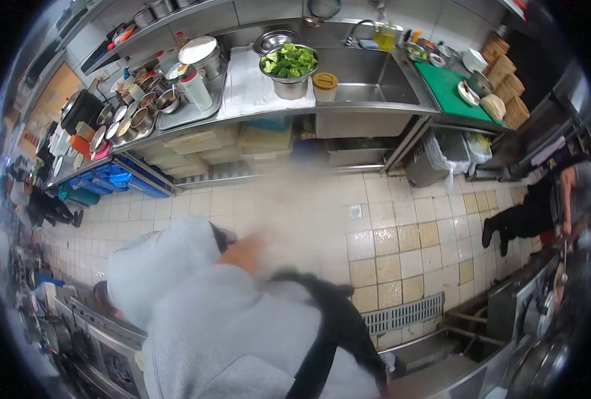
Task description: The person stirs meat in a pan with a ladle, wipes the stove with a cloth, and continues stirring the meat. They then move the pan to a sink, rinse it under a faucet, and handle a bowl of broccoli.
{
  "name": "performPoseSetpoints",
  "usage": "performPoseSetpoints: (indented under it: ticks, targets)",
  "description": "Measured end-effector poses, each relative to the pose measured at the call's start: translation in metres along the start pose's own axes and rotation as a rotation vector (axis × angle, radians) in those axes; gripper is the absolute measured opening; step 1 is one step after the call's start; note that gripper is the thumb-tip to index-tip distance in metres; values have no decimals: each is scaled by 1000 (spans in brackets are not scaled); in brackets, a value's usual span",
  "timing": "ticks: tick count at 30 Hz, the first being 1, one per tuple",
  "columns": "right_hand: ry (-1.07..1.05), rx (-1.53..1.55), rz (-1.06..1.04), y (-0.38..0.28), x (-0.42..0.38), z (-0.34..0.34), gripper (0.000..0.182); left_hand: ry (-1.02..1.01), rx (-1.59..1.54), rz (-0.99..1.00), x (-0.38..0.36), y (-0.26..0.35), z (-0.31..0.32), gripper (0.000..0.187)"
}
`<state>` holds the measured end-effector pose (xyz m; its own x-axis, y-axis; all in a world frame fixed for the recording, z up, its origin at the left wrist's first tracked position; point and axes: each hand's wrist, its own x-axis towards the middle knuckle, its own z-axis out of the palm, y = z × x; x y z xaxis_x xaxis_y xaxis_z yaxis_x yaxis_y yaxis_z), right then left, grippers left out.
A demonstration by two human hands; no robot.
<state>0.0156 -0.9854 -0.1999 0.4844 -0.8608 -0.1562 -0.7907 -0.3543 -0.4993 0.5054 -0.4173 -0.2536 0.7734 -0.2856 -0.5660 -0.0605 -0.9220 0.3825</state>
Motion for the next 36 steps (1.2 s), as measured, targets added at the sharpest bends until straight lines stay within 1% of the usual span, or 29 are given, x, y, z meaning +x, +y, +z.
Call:
performPoseSetpoints:
  ticks: [2, 3, 5, 6, 8, 10, 11, 12, 13, 14, 15, 16, 17, 18, 20, 21, 22, 23, 24, 26, 28, 29, 30, 31, 32, 34, 35, 36]
  targets:
    - [-107, -30, -1, -11, 30, 21, 27, -36, 14, -99, -5, 2, -2, 46]
    - [-163, -53, -5, -13, 46, 31, 26, -30, 3, -116, -4, 2, -5, 46]
    - [-287, -95, -23, -15, 83, 54, 25, -35, -21, -140, -4, -4, -6, 38]
    - [-355, -122, -31, -13, 103, 63, 24, -34, -35, -160, -10, -11, -7, 38]
    - [-483, -161, -52, -11, 145, 81, 23, 210, 314, 225, -11, -30, -9, 30]
    - [-599, -201, -122, -4, 194, 102, 21, 290, -454, -313, -11, -12, -38, 29]
    - [-648, -241, -223, 1, 223, 113, 21, 343, -568, -336, 0, -15, -47, 29]
    - [-687, -297, -393, 5, 254, 126, 20, 396, -680, -365, 9, -25, -55, 30]
    - [-687, -396, -660, 9, 287, 139, 19, 492, -674, -357, 11, -27, -72, 30]
    - [-573, -489, -1129, 26, 328, 160, 19, 586, -669, -351, 10, -24, -92, 29]
    - [-700, -528, -786, -64, 343, 134, 18, 671, -771, -302, 11, -21, -113, 31]
    - [-759, -584, -445, -169, 358, 102, 19, 761, -872, -250, 8, -15, -142, 33]
    - [-696, -76, -87, -244, 355, 84, 18, 834, -1012, -224, -5, 11, -182, 36]
    - [-600, 422, 267, -297, 356, 79, 19, 912, -1151, -202, -18, 42, -226, 39]
    - [-565, 420, 156, -355, 391, 91, 18, 1030, -1112, -173, -23, 60, -295, 41]
    - [-575, 412, 144, -385, 394, 96, 18, 1072, -1110, -96, -27, 69, -329, 42]
    - [-563, 426, 102, -416, 391, 97, 24, 1110, -1105, -17, -28, 76, -363, 43]
    - [-549, 440, 63, -442, 385, 100, 30, 1155, -1044, 2, -24, 76, -395, 43]
    - [-543, 415, 57, -464, 376, 107, 30, 1194, -983, 20, -17, 73, -426, 43]
    - [-585, 388, 75, -478, 360, 125, 29, 1231, -986, 105, 6, 64, -483, 44]
    - [-674, 361, 146, -471, 347, 138, 26, 1178, -792, 60, 28, 55, -536, 37]
    - [-722, 363, 195, -452, 345, 149, 25, 1173, -797, 59, 49, 45, -556, 37]
    - [-748, 343, 225, -433, 341, 159, 26, 1177, -716, -2, 73, 35, -577, 38]
    - [-748, 329, 250, -398, 339, 168, 28, 1176, -633, -61, 95, 21, -597, 40]
    - [-742, 333, 274, -363, 334, 175, 29, 1167, -630, -54, 122, 2, -613, 40]
    - [-685, 491, 408, -273, 324, 194, 33, 1181, -207, -119, 184, -40, -634, 35]
    - [-645, 618, 486, -233, 321, 202, 35, 1172, -204, -106, 207, -52, -643, 35]
    - [-639, 494, 485, -245, 300, 194, 34, 1098, -94, -192, 231, -66, -649, 34]
